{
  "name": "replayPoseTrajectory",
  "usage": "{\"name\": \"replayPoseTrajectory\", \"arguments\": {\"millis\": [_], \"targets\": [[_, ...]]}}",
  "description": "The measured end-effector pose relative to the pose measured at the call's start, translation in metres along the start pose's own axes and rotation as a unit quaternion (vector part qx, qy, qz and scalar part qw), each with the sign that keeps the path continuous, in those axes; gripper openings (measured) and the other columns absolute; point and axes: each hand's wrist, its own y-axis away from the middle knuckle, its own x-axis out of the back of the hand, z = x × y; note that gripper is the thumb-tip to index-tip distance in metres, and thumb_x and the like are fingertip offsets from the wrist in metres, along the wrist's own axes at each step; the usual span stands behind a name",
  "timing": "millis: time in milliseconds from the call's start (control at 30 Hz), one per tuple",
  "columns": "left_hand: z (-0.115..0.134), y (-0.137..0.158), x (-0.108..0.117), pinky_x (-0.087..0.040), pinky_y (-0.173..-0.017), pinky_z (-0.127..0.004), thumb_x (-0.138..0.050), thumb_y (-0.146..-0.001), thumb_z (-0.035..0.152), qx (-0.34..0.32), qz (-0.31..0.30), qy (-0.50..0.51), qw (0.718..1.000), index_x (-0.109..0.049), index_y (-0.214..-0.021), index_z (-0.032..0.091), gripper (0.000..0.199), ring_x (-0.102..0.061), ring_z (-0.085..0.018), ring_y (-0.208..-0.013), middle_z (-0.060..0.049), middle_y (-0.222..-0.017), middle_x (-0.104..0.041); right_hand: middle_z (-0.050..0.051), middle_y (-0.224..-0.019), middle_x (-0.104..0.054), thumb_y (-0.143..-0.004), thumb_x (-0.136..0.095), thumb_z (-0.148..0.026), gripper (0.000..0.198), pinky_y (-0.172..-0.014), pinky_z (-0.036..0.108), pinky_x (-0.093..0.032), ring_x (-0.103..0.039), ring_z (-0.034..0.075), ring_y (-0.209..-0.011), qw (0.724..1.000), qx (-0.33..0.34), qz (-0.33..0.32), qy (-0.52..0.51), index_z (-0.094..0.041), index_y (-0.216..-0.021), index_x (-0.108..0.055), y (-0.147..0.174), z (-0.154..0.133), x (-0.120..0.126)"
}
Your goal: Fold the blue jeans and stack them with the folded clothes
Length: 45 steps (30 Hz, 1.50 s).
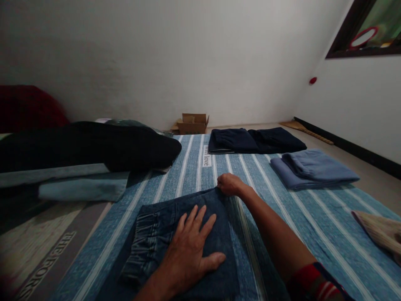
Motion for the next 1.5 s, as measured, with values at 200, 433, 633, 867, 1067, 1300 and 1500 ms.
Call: {"name": "replayPoseTrajectory", "arguments": {"millis": [200, 433, 633, 867, 1067, 1300, 1500], "targets": [[0.004, -0.002, 0.006, -0.009, -0.107, -0.061, -0.048, -0.072, 0.072, 0.034, -0.036, 0.009, 0.999, -0.03, -0.141, 0.033, 0.082, -0.001, -0.036, -0.138, -0.016, -0.152, -0.014, 0.015, -0.095, -0.068, -0.087, -0.042, -0.022, 0.025, -0.071, 0.029, -0.042, -0.063, 0.025, -0.09, 0.997, -0.035, 0.045, 0.06, -0.014, -0.095, -0.065, 0.008, -0.011, -0.008], [0.003, -0.004, 0.004, -0.012, -0.104, -0.065, -0.051, -0.071, 0.071, 0.026, -0.019, 0.025, 0.999, -0.036, -0.139, 0.031, 0.081, -0.007, -0.04, -0.137, -0.015, -0.151, -0.02, 0.015, -0.099, -0.067, -0.087, -0.042, -0.017, 0.025, -0.073, 0.03, -0.043, -0.062, 0.025, -0.095, 0.99, -0.072, 0.087, 0.081, -0.016, -0.101, -0.063, 0.015, -0.024, -0.021], [0.005, -0.005, 0.005, -0.012, -0.104, -0.064, -0.049, -0.072, 0.071, 0.027, -0.014, 0.019, 0.999, -0.04, -0.137, 0.029, 0.078, -0.012, -0.04, -0.137, -0.015, -0.149, -0.025, 0.014, -0.099, -0.065, -0.089, -0.04, -0.015, 0.024, -0.074, 0.032, -0.042, -0.061, 0.025, -0.094, 0.986, -0.079, 0.127, 0.075, -0.016, -0.103, -0.059, 0.021, -0.029, -0.028], [0.005, -0.005, 0.004, -0.011, -0.105, -0.064, -0.046, -0.073, 0.072, 0.025, -0.015, 0.011, 1.0, -0.037, -0.139, 0.028, 0.08, -0.013, -0.04, -0.137, -0.018, -0.149, -0.026, 0.013, -0.103, -0.061, -0.095, -0.031, -0.026, 0.029, -0.081, 0.033, -0.038, -0.055, 0.024, -0.1, 0.98, -0.052, 0.19, 0.033, -0.016, -0.1, -0.058, 0.05, -0.053, -0.031], [0.005, -0.004, 0.002, -0.011, -0.106, -0.062, -0.043, -0.074, 0.072, 0.023, -0.007, 0.008, 1.0, -0.041, -0.137, 0.024, 0.08, -0.014, -0.039, -0.137, -0.019, -0.148, -0.026, 0.005, -0.098, -0.062, -0.094, -0.036, -0.025, 0.025, -0.077, 0.024, -0.039, -0.058, 0.015, -0.091, 0.988, 0.022, 0.147, -0.038, -0.018, -0.099, -0.059, 0.061, -0.062, -0.05], [0.004, -0.004, 0.0, -0.011, -0.107, -0.061, -0.045, -0.074, 0.071, 0.023, 0.0, 0.007, 1.0, -0.044, -0.136, 0.023, 0.078, -0.014, -0.038, -0.137, -0.018, -0.148, -0.027, 0.009, -0.117, -0.055, -0.094, -0.033, -0.022, 0.03, -0.088, 0.023, -0.038, -0.052, 0.015, -0.106, 0.984, 0.016, 0.158, -0.085, -0.015, -0.112, -0.055, 0.062, -0.062, -0.058], [0.005, -0.006, 0.001, -0.011, -0.108, -0.059, -0.046, -0.074, 0.07, 0.028, 0.003, 0.002, 1.0, -0.041, -0.138, 0.02, 0.081, -0.015, -0.037, -0.138, -0.019, -0.148, -0.027, 0.011, -0.108, -0.059, -0.09, -0.037, -0.022, 0.026, -0.086, 0.027, -0.04, -0.055, 0.018, -0.1, 0.988, -0.009, 0.133, -0.081, -0.014, -0.101, -0.059, 0.056, -0.068, -0.052]]}}
